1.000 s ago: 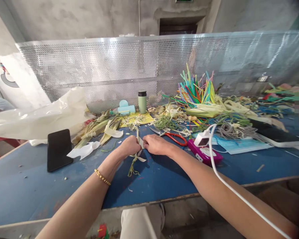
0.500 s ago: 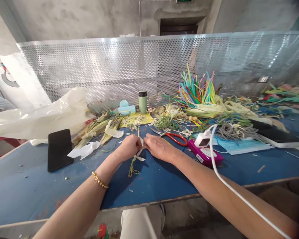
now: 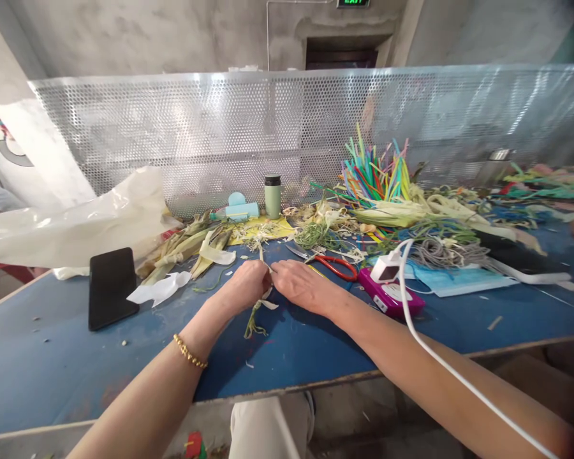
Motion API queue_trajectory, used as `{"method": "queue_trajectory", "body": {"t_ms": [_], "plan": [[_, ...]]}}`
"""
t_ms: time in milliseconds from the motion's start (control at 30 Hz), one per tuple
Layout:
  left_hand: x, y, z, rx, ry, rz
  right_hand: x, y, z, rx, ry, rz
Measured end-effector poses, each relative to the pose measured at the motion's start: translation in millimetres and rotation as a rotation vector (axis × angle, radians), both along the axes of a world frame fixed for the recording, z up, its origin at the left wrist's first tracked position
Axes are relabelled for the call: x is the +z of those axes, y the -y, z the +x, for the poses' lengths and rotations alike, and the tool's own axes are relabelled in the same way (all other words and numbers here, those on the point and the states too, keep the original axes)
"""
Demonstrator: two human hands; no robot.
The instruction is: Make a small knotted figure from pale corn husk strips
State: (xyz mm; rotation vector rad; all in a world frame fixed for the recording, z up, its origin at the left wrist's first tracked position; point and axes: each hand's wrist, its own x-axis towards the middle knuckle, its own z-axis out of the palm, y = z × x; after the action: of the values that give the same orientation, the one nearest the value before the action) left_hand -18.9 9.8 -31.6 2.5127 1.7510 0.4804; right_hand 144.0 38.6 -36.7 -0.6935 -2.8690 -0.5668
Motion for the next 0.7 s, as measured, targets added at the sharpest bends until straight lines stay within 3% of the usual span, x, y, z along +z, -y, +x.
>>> {"method": "queue_trajectory", "body": {"t_ms": [233,433,700], "plan": [[3.9,0.9,1.8,0.088,0.083,-0.100,5.2,-8.3,5.1,-0.011,-0.101,-0.183],[-4.8,-8.4,-3.8,0.041,0.081,-0.098,1.9,-12.6,7.7,-0.027,-0.192,-0.234],[-9.1,-9.8,-1.5,0.201,-0.003,-0.076,0.2,-28.0,-0.9,-0.232,-0.239,-0.451]]}}
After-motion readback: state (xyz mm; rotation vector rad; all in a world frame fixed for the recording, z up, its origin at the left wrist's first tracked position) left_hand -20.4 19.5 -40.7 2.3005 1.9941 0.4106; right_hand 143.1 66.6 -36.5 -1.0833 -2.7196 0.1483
